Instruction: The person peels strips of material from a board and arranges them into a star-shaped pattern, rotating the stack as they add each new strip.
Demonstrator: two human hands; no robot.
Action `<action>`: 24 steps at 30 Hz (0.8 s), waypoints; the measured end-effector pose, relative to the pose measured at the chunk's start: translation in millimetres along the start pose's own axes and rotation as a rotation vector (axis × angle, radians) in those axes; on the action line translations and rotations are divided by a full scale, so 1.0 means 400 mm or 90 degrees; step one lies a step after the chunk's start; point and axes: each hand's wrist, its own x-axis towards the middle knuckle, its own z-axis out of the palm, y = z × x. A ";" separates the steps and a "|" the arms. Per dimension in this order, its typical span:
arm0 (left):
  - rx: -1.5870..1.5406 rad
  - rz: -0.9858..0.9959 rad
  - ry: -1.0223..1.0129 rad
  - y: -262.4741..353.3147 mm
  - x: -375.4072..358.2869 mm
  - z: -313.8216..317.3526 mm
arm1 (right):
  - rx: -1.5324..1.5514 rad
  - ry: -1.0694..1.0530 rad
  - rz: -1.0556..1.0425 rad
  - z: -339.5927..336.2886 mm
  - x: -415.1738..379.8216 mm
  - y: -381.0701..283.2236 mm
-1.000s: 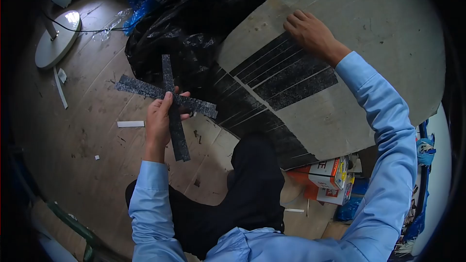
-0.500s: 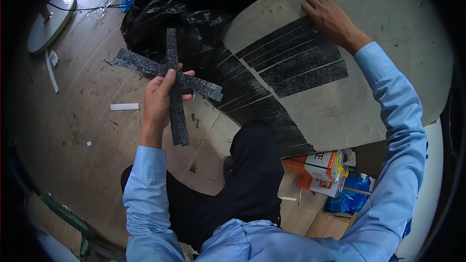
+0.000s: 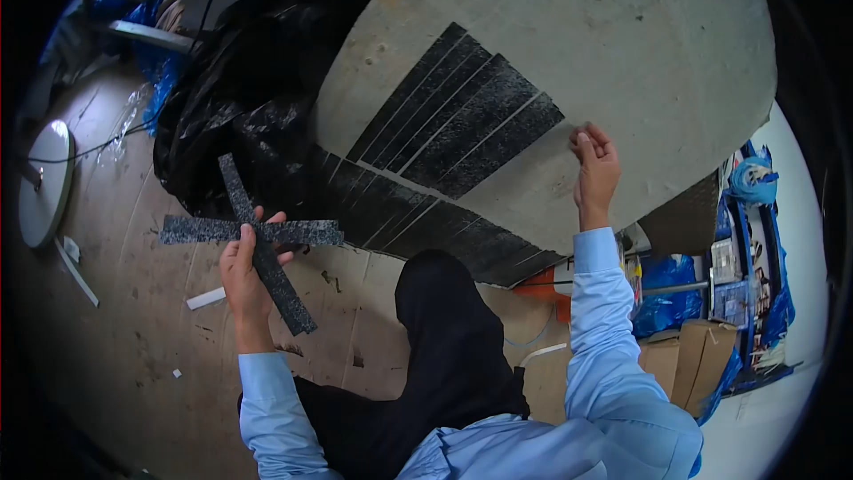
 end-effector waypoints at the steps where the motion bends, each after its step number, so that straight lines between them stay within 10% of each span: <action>1: 0.009 0.004 0.005 -0.003 0.003 -0.004 | 0.207 0.030 0.141 -0.004 -0.012 0.018; 24: 0.054 0.010 -0.020 -0.016 0.016 -0.018 | -0.036 0.332 0.119 0.227 -0.114 -0.007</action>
